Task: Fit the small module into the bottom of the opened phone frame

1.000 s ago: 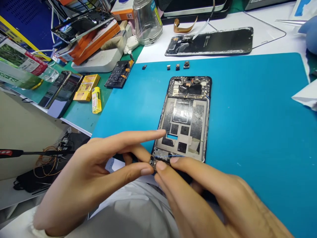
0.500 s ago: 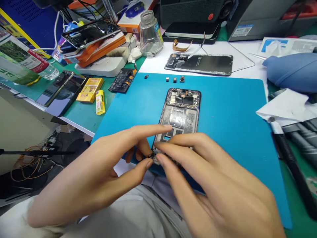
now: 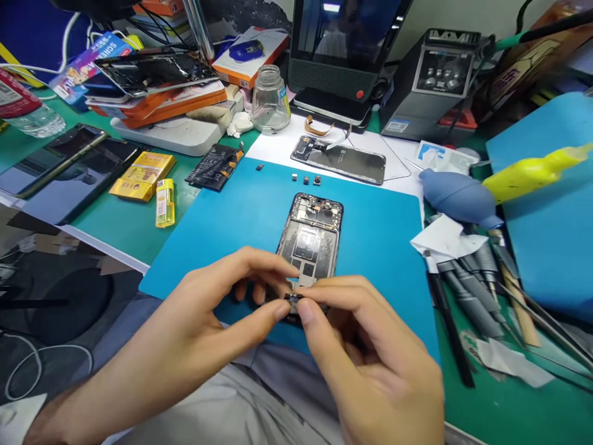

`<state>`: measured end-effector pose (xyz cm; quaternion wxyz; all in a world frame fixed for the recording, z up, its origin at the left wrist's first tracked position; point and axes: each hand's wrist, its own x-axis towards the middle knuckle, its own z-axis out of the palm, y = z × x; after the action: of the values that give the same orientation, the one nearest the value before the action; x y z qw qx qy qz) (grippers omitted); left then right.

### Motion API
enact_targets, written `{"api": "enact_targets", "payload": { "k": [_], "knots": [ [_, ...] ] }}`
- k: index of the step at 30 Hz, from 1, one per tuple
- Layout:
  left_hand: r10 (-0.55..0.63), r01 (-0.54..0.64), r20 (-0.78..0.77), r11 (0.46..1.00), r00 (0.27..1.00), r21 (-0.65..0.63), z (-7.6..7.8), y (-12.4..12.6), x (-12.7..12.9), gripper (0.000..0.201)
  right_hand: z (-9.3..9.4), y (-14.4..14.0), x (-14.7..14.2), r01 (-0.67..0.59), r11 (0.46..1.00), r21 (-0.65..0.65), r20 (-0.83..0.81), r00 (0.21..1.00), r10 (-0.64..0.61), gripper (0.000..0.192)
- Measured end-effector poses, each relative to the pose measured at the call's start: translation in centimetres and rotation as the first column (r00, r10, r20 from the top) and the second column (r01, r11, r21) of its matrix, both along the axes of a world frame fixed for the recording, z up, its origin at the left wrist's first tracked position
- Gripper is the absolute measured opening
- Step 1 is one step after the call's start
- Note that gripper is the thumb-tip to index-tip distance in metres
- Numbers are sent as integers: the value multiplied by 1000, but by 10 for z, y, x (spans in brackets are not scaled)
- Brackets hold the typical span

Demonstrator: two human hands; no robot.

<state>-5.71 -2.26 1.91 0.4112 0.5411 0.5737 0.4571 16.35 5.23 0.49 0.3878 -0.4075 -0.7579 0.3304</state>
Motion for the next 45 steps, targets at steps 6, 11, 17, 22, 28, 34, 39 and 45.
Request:
{"api": "enact_targets", "payload": {
  "k": [6, 11, 17, 22, 28, 34, 39, 45],
  "knots": [
    [56, -60, 62, 996, 997, 66, -7, 0, 0, 4, -9, -2, 12, 45, 998, -42, -35, 998, -46, 48],
    [60, -64, 44, 994, 997, 88, -8, -1, -1, 7, -10, -5, 12, 68, 995, -70, -82, 994, -73, 37],
    [43, -37, -41, 989, 998, 140, -10, -3, -4, 14, -11, -9, 7, 97, 990, -104, -107, 988, -108, 12],
    [11, 2, -88, 988, 996, 156, -9, -4, -6, 11, -8, -9, 8, 78, 993, -91, -56, 995, -83, 20],
    [14, 4, -96, 982, 995, 186, -11, -3, -6, 9, -18, -14, 22, 70, 993, -94, -45, 996, -75, 45],
    [1, 7, -49, 986, 999, 169, -10, -2, -6, 10, -35, -18, 40, 54, 995, -89, -34, 998, -57, 58],
    [-31, 37, -38, 987, 999, 156, -9, -2, -9, 7, -41, -19, 49, 50, 996, -80, -21, 998, -51, 57],
    [-59, 56, 16, 988, 998, 145, -4, -4, -12, 10, -40, -18, 54, 49, 997, -58, -17, 999, -50, 34]
  ]
}}
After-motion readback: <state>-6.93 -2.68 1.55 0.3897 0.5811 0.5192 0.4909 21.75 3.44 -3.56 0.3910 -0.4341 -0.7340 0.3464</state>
